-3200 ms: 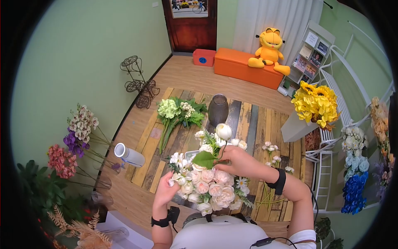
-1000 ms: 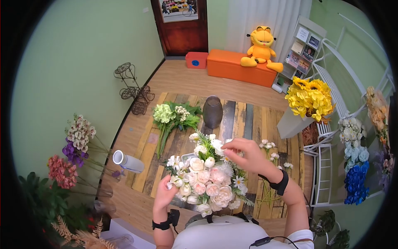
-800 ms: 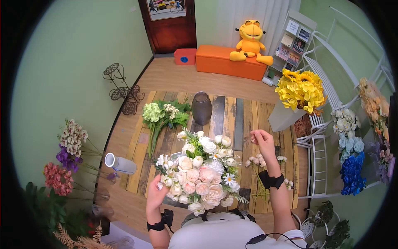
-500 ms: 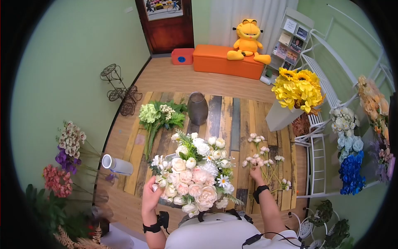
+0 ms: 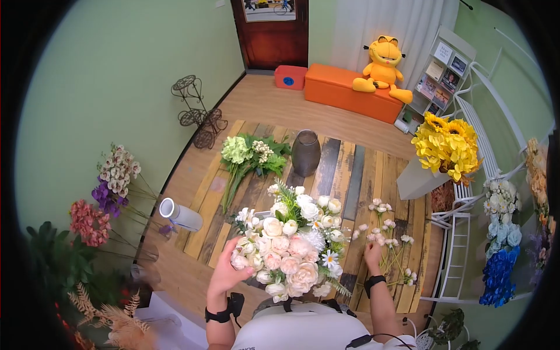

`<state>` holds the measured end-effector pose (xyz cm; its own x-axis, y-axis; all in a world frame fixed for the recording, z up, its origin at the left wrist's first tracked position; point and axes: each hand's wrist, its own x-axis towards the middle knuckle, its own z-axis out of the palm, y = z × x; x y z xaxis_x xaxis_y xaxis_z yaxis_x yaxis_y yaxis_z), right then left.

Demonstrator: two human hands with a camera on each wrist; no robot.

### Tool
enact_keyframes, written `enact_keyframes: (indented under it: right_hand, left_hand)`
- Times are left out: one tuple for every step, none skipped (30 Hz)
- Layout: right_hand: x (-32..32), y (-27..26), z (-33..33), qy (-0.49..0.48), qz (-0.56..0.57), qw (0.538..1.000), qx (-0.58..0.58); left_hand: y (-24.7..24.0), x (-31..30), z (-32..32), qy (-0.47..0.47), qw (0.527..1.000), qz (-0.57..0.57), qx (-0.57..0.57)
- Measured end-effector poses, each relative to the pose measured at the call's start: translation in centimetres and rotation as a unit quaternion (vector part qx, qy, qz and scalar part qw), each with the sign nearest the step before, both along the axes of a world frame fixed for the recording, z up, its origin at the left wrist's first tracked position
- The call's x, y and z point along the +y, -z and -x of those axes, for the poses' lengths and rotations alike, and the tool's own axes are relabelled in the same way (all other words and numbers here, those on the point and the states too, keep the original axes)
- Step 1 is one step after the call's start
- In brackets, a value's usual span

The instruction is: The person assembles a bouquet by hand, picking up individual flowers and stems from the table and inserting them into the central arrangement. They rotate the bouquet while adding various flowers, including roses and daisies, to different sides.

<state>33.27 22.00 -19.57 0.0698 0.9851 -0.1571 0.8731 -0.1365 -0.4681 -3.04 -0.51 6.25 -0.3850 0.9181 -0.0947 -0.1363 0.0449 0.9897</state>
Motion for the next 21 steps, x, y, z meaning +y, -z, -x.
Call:
enact_keyframes:
  right_hand:
    - [0.7, -1.6, -0.3, -0.013, -0.072, 0.996, 0.059]
    - [1.2, -3.1, -0.4, -0.026, -0.143, 0.982, 0.119]
    - [1.5, -5.5, -0.2, -0.010, -0.190, 0.969, 0.155]
    - [1.9, -8.2, 0.1, 0.006, -0.237, 0.953, 0.190]
    - [2.4, -9.8, -0.3, 0.015, -0.260, 0.938, 0.230]
    - [2.9, -11.6, -0.7, 0.023, -0.283, 0.920, 0.269]
    - [3.2, -13.6, -1.2, 0.048, -0.267, 0.903, 0.333]
    - [3.2, -16.0, -1.5, 0.071, -0.250, 0.881, 0.395]
    - [3.0, -18.7, -1.1, 0.070, -0.252, 0.881, 0.395]
    - [2.4, -21.4, -0.3, 0.083, -0.286, 0.827, 0.476]
    - [1.8, -23.8, 0.4, 0.095, -0.318, 0.765, 0.553]
    - [1.2, -25.7, 0.7, 0.094, -0.320, 0.764, 0.552]
    - [0.6, -27.3, 1.0, 0.068, -0.323, 0.722, 0.609]
    - [0.1, -28.8, 1.4, 0.042, -0.324, 0.675, 0.662]
    - [-0.5, -30.2, 2.0, 0.028, -0.328, 0.653, 0.682]
    - [-1.1, -31.3, 2.5, 0.029, -0.330, 0.653, 0.681]
    - [-1.7, -32.1, 3.0, 0.009, -0.331, 0.635, 0.698]
    - [-2.2, -32.9, 3.5, -0.010, -0.332, 0.617, 0.714]
    - [-2.7, -33.7, 4.1, -0.009, -0.334, 0.616, 0.713]
    - [-3.2, -34.5, 4.8, -0.018, -0.330, 0.618, 0.714]
    - [-3.7, -34.9, 5.5, -0.028, -0.325, 0.619, 0.714]
  left_hand:
    - [0.1, 0.0, -0.2, -0.001, 0.999, -0.011, 0.041]
    - [0.2, -0.1, -0.4, -0.001, 0.996, -0.021, 0.083]
    - [0.0, 0.0, -0.3, 0.010, 0.991, 0.001, 0.132]
    - [-0.3, 0.0, -0.6, 0.007, 0.991, 0.002, 0.132]
    - [-0.9, 0.2, -1.0, 0.002, 0.983, 0.005, 0.183]
    - [-1.2, 0.2, -1.4, -0.003, 0.972, 0.007, 0.234]
    - [-1.2, 0.2, -1.6, -0.009, 0.967, 0.014, 0.255]
    - [-1.5, 0.2, -1.9, -0.010, 0.967, 0.013, 0.255]
    - [-2.1, 0.2, -2.2, -0.022, 0.960, 0.025, 0.277]
    - [-2.4, 0.2, -2.4, -0.033, 0.953, 0.037, 0.300]
    - [-2.2, 0.1, -2.5, -0.033, 0.953, 0.035, 0.299]
    - [-2.0, -0.1, -2.5, -0.041, 0.953, 0.036, 0.300]
    - [-1.8, -0.2, -2.6, -0.049, 0.952, 0.036, 0.300]
    - [-1.9, -0.2, -2.7, -0.048, 0.952, 0.034, 0.300]
    - [-2.1, -0.3, -3.0, -0.059, 0.942, 0.034, 0.330]
    - [-2.4, -0.4, -3.3, -0.070, 0.930, 0.034, 0.360]
    - [-2.7, -0.5, -3.5, -0.068, 0.930, 0.032, 0.360]
    - [-3.0, -0.5, -3.8, -0.097, 0.913, 0.010, 0.395]
    - [-3.4, -0.6, -4.1, -0.126, 0.895, -0.013, 0.429]
    - [-3.8, -0.7, -4.3, -0.125, 0.895, -0.014, 0.429]
    - [-4.3, -0.8, -4.6, -0.090, 0.864, -0.065, 0.491]
